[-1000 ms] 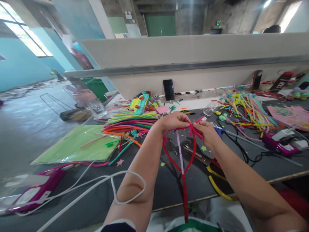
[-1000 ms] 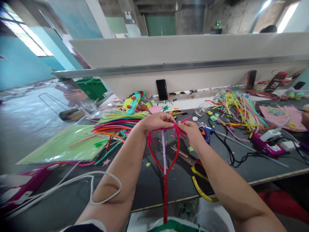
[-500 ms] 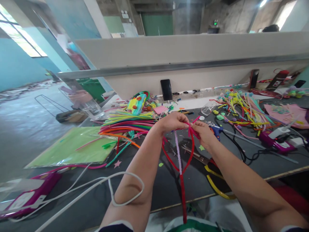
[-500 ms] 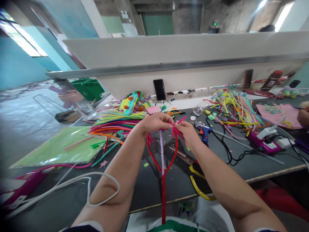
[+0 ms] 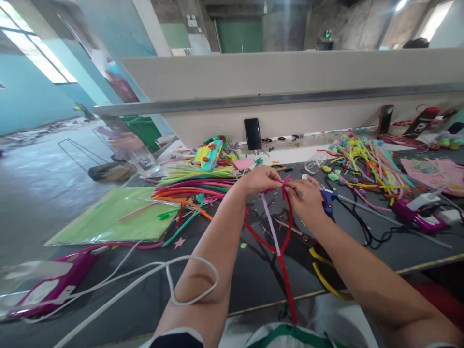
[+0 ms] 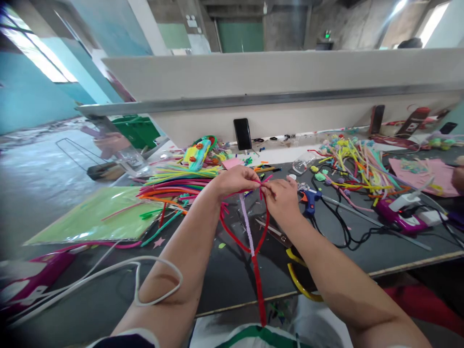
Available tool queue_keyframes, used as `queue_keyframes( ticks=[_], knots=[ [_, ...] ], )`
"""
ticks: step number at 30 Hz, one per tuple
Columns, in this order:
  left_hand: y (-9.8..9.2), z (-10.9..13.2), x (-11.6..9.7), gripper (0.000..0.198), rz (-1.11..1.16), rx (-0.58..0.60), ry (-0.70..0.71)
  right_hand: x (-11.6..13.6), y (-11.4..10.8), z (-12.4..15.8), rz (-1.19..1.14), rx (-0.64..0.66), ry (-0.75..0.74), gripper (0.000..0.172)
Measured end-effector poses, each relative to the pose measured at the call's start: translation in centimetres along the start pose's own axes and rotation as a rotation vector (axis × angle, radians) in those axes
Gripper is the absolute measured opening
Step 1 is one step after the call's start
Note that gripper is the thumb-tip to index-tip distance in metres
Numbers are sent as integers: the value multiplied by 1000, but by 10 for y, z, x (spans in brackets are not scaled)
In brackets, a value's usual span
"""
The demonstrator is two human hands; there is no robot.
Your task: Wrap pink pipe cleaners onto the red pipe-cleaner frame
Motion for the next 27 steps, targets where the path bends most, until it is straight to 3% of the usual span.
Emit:
queue_keyframes(
  ticks=[6, 10, 14, 20, 27],
  knots=[
    [0, -1, 0, 23, -5, -13, 19, 0, 9, 5, 54, 8, 21, 14],
    [2, -1, -1, 20, 64, -11, 30, -6, 12, 4, -53, 13, 110, 15],
    [3, 0, -2, 18, 123, 14, 37, -23, 21, 8, -354, 40, 350, 13],
    [4, 2, -8, 15, 126, 35, 48, -38, 50, 17, -1023, 173, 654, 15],
    [6, 2, -11, 14, 143, 45, 57, -33, 61, 23, -1259, 293, 857, 22]
  ],
)
Point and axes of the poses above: each hand's wrist, its own z-axis away from the middle knuckle, its own y-axis out of the palm, x = y × z, the point moved 8 cm from there along -z, towards the middle knuckle, and after that the axes turned 5 degrees about -z, right-handed, at the moved point
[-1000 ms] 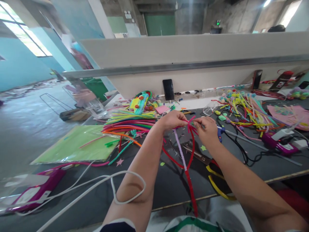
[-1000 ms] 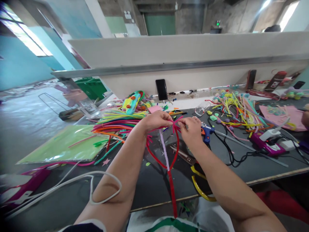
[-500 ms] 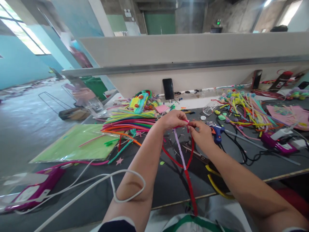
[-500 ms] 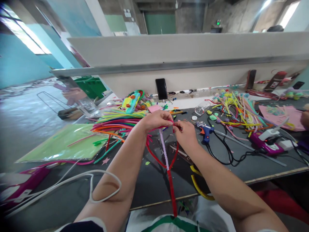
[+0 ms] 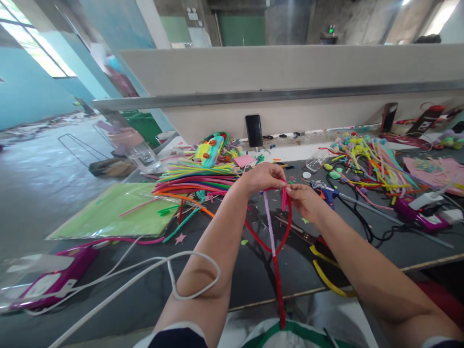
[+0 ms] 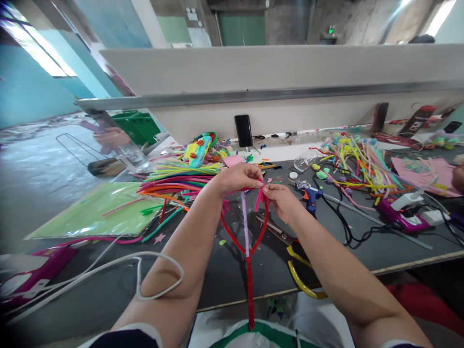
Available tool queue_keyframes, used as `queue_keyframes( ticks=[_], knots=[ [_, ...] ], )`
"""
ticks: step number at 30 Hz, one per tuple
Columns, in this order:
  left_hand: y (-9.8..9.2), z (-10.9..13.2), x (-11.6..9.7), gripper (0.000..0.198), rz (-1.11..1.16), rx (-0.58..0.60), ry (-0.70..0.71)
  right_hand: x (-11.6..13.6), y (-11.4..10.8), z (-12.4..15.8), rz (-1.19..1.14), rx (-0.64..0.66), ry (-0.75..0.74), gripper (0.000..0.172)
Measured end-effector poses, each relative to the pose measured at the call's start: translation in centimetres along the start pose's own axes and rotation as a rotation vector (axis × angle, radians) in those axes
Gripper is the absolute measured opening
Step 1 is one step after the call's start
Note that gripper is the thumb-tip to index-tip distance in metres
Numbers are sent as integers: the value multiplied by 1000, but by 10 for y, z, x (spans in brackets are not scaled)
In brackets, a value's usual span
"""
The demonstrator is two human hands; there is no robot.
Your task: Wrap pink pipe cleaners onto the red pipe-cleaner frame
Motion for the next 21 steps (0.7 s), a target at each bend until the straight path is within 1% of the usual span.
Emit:
queue_keyframes(
  ticks=[2, 4, 6, 8, 10, 11, 13, 15, 18, 21],
  knots=[
    [-1, 0, 0, 14, 2, -2, -4, 1, 2, 1, 4, 19, -1, 22],
    [-3, 0, 1, 14, 4, -8, -19, 5, 4, 2, 43, 38, -43, 19],
    [-6, 0, 4, 15, -3, -34, -37, 7, 7, 3, 106, 50, -96, 15],
    [-7, -1, 7, 16, -20, -57, -56, 7, 8, 3, 202, 26, -135, 14],
    [-7, -2, 10, 16, -37, -70, -73, 6, 4, 4, 382, -66, -187, 17],
    [-6, -3, 12, 16, -41, -70, -79, 8, 2, 4, 513, -130, -226, 17],
    [-3, -4, 13, 14, -32, -67, -87, 15, -1, 7, 802, -260, -324, 12],
    [0, -4, 14, 11, 0, -52, -95, 23, 2, 11, 1049, -336, -428, 6],
    [1, -3, 14, 8, 25, -50, -117, 35, 11, 18, 1263, -338, -548, 8],
    [-1, -3, 16, 9, -2, -69, -129, 44, 16, 25, 1330, -336, -616, 10]
  ],
)
Point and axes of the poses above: each hand's wrist, its own z-axis away from the middle knuckle, its own y-axis out of the palm, x = y × z, the point moved 8 cm from there along -z, towards the middle knuckle, and after that the axes turned 5 degrees about -z, right-handed, at the moved point
